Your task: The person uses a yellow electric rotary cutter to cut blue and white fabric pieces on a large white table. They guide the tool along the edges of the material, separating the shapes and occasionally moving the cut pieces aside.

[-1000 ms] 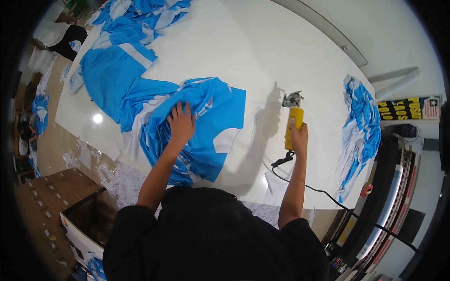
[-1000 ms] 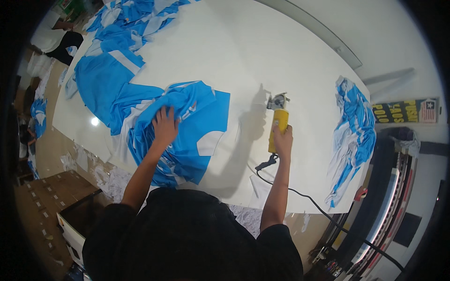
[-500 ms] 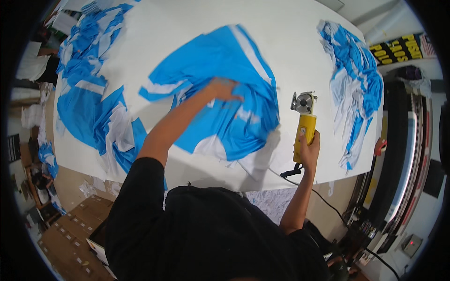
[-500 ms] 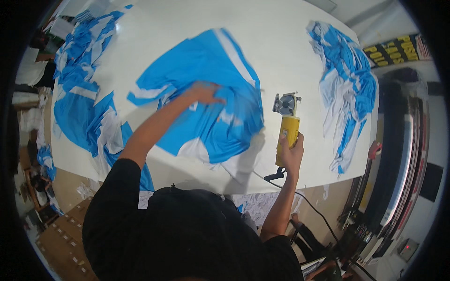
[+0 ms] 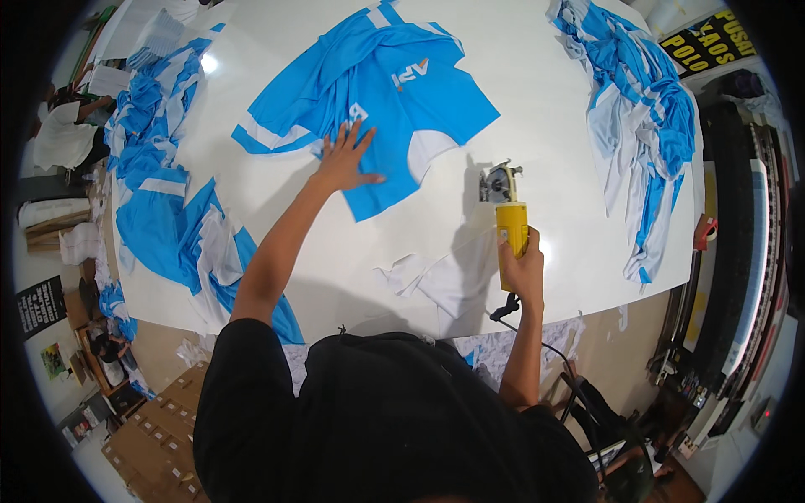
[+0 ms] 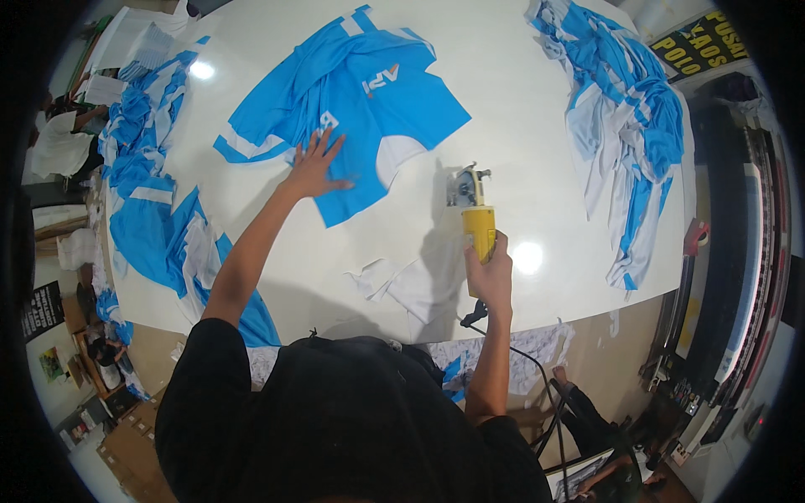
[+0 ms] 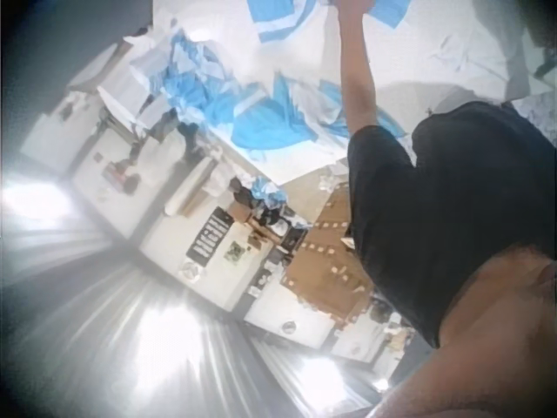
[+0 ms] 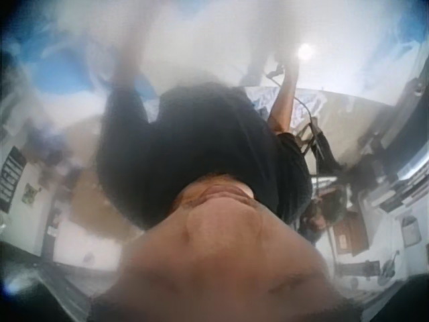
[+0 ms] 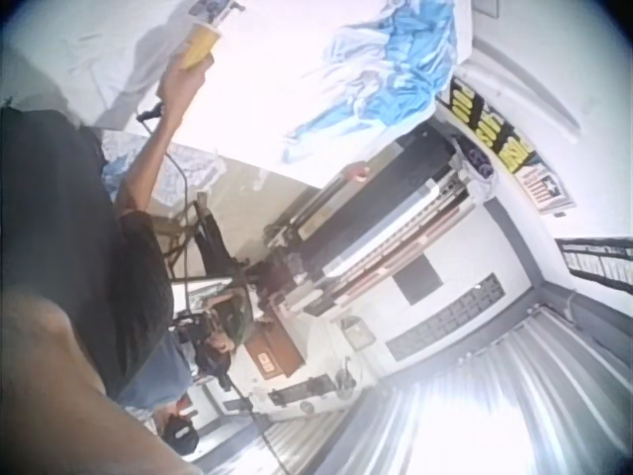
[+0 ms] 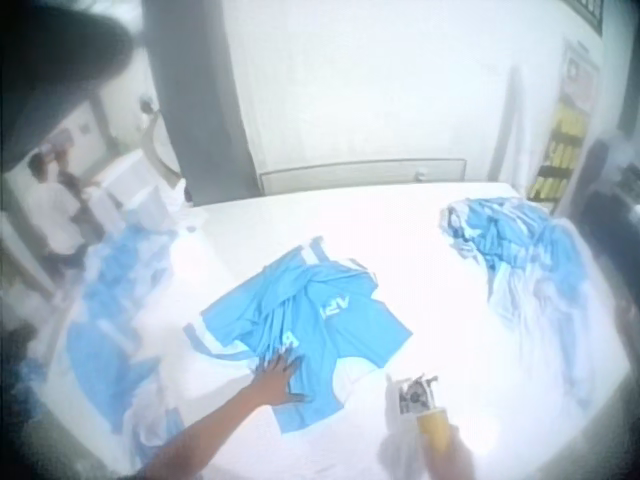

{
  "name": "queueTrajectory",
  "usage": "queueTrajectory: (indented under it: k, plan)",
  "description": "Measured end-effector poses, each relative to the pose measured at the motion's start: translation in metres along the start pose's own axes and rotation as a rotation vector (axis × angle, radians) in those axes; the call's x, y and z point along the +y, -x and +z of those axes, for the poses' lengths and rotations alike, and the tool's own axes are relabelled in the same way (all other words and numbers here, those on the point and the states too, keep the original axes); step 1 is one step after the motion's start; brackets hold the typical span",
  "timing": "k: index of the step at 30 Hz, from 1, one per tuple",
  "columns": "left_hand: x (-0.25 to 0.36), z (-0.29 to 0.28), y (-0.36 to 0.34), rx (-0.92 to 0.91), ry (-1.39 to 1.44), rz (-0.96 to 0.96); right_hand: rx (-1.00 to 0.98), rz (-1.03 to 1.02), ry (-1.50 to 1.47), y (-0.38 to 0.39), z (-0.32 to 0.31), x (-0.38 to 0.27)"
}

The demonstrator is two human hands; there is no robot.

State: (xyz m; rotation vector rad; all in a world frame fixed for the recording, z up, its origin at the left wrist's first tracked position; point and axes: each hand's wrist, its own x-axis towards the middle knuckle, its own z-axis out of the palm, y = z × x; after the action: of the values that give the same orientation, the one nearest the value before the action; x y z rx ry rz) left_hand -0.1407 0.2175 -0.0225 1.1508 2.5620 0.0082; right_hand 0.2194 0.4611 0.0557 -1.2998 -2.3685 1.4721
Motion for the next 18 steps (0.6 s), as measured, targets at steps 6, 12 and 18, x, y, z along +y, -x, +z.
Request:
queueTrajectory:
  k: [6,12,18]
  plan:
    - [-0.052,-0.005,0.083,-0.093,0.006,-0.077,-0.136,-0.236,0.328,0.024,0.021,-0.012]
    - [-0.052,0.002,0.112,-0.170,0.001,-0.144,-0.235,-0.245,0.485,0.054,0.041,-0.013]
    - [-0.065,0.019,0.115,-0.115,0.104,-0.122,-0.207,-0.270,0.484,0.060,0.072,-0.019]
